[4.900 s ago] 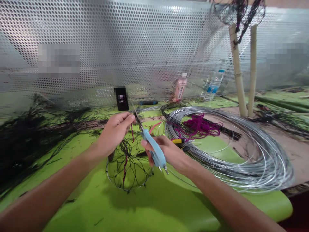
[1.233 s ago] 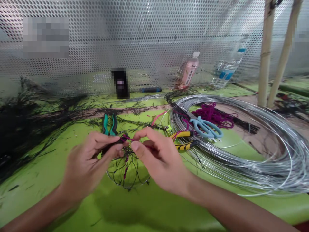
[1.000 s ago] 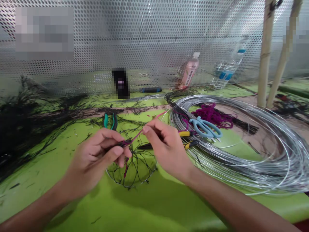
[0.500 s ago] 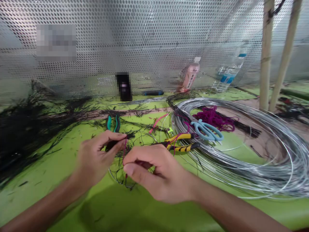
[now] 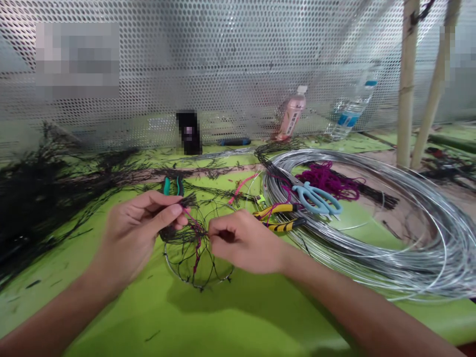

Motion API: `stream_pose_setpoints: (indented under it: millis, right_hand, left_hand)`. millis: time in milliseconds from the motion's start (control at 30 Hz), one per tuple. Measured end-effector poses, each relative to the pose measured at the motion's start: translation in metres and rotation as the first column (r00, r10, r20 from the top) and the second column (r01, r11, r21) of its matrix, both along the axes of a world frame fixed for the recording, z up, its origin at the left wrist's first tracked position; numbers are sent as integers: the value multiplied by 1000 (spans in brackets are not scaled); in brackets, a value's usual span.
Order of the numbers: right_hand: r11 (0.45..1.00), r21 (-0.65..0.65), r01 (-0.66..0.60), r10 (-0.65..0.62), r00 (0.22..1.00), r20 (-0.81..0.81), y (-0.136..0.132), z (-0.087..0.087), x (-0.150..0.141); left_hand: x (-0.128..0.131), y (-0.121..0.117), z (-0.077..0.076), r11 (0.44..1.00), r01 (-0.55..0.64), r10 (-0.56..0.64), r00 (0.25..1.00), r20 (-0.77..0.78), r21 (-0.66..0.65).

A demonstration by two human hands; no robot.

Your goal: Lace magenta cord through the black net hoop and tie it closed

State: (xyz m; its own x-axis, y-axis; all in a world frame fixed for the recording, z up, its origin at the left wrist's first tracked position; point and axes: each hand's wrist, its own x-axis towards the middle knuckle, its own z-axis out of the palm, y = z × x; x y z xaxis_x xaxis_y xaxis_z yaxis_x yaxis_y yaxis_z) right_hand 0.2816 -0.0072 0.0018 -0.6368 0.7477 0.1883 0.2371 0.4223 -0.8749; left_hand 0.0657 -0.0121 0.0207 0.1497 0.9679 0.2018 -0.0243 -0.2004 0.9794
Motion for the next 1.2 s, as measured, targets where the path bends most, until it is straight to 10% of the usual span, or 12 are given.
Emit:
stream_pose_setpoints:
  millis: [267,500,733,900,1200]
  right_hand:
    - [983,102,152,-161,982,94,18,-4,4]
    - [945,227,236,-257,964,70,26,19,11]
    - [912,377,164,-207,975,78,-22,24,-3]
    - [874,485,-37,-95,965,246,-24,6,0]
    - [954,301,-3,-32,993,111,11,-8,2]
  left_hand:
    - [5,-4,3,932,266,-212,951,224,-247]
    - [9,-8,-1,849,383,-424,905,-34,-364]
    - [13,-5,-14,954,126,-185,962,-201,-271]
    - [9,3,-12,973,-21,12,999,-39,-231]
    - [9,-6,2,947,160,-110,976,187,-278]
